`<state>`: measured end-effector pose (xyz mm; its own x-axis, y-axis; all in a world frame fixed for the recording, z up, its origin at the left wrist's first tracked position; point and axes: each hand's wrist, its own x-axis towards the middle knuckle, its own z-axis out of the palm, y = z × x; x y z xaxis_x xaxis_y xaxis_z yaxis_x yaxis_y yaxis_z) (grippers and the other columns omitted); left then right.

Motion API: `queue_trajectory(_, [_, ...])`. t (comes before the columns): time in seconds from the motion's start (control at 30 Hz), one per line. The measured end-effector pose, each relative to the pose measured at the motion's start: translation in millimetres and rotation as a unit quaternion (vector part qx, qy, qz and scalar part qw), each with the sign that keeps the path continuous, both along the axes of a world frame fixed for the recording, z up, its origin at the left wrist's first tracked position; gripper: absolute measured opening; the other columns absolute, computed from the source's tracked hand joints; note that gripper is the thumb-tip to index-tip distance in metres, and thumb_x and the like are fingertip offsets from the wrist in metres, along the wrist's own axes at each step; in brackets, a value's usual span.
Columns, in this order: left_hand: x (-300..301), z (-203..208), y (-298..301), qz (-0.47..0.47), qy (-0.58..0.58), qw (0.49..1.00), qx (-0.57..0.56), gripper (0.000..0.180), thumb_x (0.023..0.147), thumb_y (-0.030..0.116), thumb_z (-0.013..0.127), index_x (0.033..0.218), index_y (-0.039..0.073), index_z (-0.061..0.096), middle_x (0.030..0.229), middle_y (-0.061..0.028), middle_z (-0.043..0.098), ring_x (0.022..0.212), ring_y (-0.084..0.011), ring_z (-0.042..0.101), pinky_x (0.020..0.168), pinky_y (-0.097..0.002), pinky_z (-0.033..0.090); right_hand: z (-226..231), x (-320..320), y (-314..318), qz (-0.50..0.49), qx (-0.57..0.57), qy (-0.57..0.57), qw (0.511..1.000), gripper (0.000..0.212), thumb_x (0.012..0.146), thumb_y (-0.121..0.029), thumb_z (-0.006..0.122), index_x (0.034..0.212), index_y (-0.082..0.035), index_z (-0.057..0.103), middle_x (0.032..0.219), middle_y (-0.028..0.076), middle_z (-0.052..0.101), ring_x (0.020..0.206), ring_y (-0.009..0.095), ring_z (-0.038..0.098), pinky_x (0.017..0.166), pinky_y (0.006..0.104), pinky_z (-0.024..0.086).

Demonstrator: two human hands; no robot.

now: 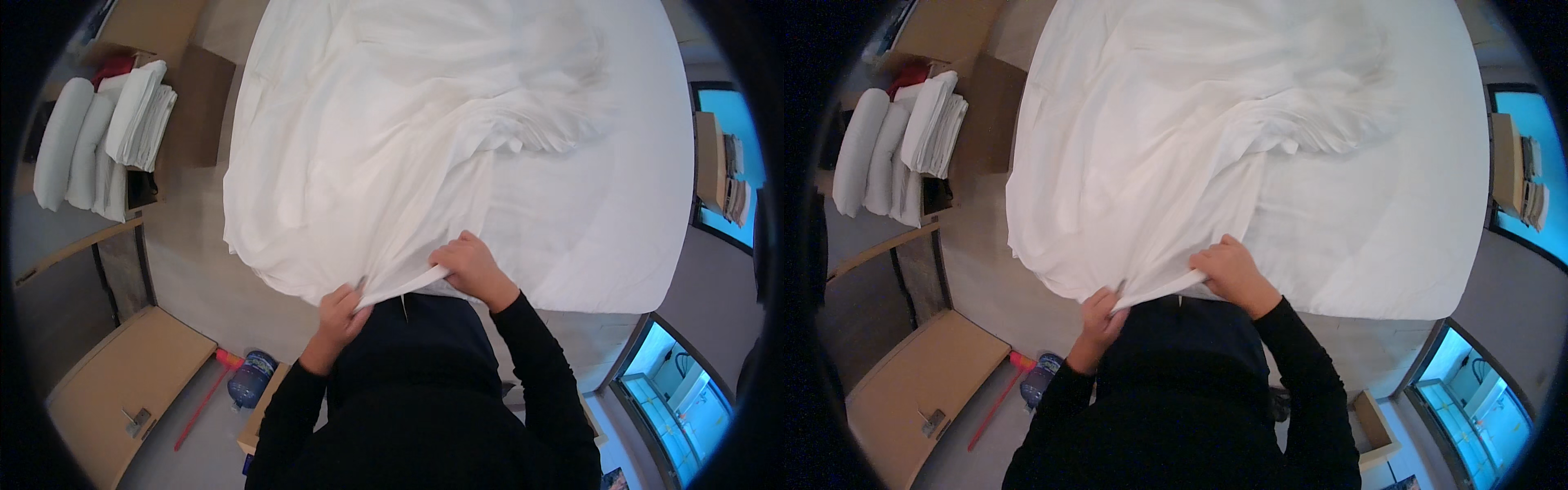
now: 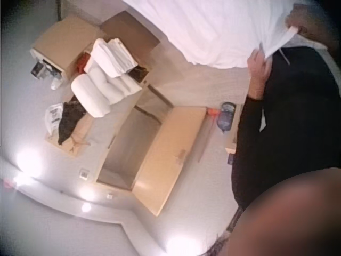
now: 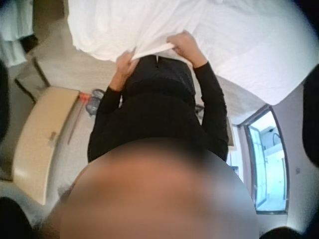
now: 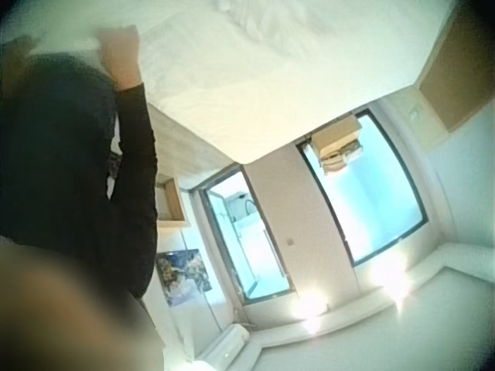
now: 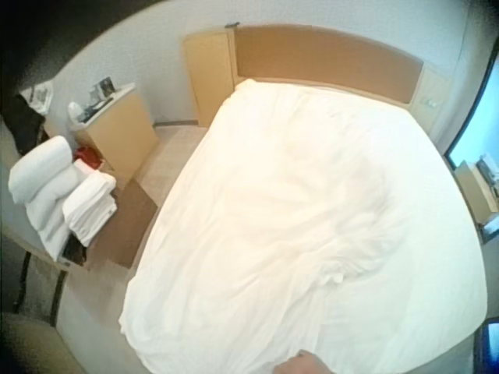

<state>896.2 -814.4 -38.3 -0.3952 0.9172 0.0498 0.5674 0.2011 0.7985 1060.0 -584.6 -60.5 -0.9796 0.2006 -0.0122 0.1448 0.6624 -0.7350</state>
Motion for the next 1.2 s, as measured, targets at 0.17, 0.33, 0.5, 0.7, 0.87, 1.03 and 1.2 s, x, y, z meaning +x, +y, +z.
queue_trajectory(0.17, [5, 53, -41, 0.05, 0.158, 0.979, 0.116, 0.01, 0.068, -0.003, 0.065, 0.067, 0.002, 0.056, 0.069, -0.0127, 0.054, 0.057, -0.0269, 0.054, 0.053, -0.0348, 0.042, -21, 19, 59, -0.066, 0.123, 0.099, 0.985, 0.019, 0.061, -0.002, 0.065, 0.077, -0.01, 0.058, 0.075, 0.005, 0.059, 0.078, 0.025, 0.059, 0.077, 0.0366, 0.042])
queue_trajectory(0.33, [3, 79, -53, 0.137, 0.2, 0.967, 0.077, 0.017, 0.065, -0.001, 0.067, 0.064, 0.004, 0.051, 0.065, -0.0104, 0.052, 0.052, -0.0273, 0.052, 0.048, -0.0346, 0.04, -60, 25, 107, -0.181, 0.239, 0.062, 0.952, 0.025, 0.058, -0.007, 0.07, 0.08, -0.008, 0.059, 0.09, 0.007, 0.061, 0.097, 0.026, 0.056, 0.085, 0.0417, 0.042])
queue_trajectory(0.5, [6, 61, -46, 0.084, 0.229, 0.968, 0.06, 0.012, 0.072, 0.004, 0.065, 0.067, 0.004, 0.054, 0.07, -0.0115, 0.055, 0.058, -0.0257, 0.054, 0.056, -0.0317, 0.042, -27, 83, 138, -0.265, 0.238, -0.022, 0.934, 0.022, 0.058, 0.003, 0.061, 0.076, -0.008, 0.056, 0.085, 0.008, 0.06, 0.09, 0.027, 0.058, 0.076, 0.0407, 0.042])
queue_trajectory(0.7, [3, 40, -42, 0.089, 0.184, 0.975, 0.09, 0.016, 0.079, 0.006, 0.061, 0.067, 0.003, 0.051, 0.067, -0.0111, 0.051, 0.056, -0.0252, 0.049, 0.051, -0.0326, 0.036, 109, 191, 111, -0.374, 0.438, 0.297, 0.762, 0.015, 0.071, 0.0, 0.057, 0.065, -0.009, 0.046, 0.063, 0.008, 0.05, 0.062, 0.026, 0.053, 0.061, 0.0366, 0.038])
queue_trajectory(0.87, [-7, 33, -45, 0.139, 0.17, 0.97, 0.101, 0.012, 0.08, 0.001, 0.056, 0.069, 0.003, 0.051, 0.065, -0.0123, 0.05, 0.056, -0.0267, 0.049, 0.051, -0.0344, 0.037, 28, 200, 86, -0.314, 0.3, 0.029, 0.9, 0.017, 0.059, 0.005, 0.058, 0.07, -0.008, 0.054, 0.069, 0.005, 0.054, 0.07, 0.024, 0.055, 0.065, 0.0387, 0.036])
queue_trajectory(1.03, [-15, 38, -60, 0.237, 0.192, 0.944, 0.125, 0.019, 0.087, 0.008, 0.055, 0.071, 0.0, 0.048, 0.067, -0.0125, 0.047, 0.058, -0.0275, 0.044, 0.053, -0.0343, 0.034, -71, 199, 53, -0.206, 0.2, 0.007, 0.958, 0.017, 0.061, -0.007, 0.068, 0.07, -0.011, 0.054, 0.081, 0.006, 0.057, 0.084, 0.026, 0.056, 0.075, 0.0414, 0.039])
queue_trajectory(1.2, [-23, 47, -73, 0.265, 0.181, 0.94, 0.116, 0.029, 0.09, 0.013, 0.057, 0.068, 0.001, 0.042, 0.065, -0.0125, 0.04, 0.057, -0.0266, 0.04, 0.052, -0.0338, 0.031, -68, 207, 75, -0.281, 0.266, 0.066, 0.92, 0.011, 0.065, -0.005, 0.062, 0.068, -0.008, 0.051, 0.073, 0.011, 0.054, 0.075, 0.031, 0.054, 0.069, 0.0432, 0.041])
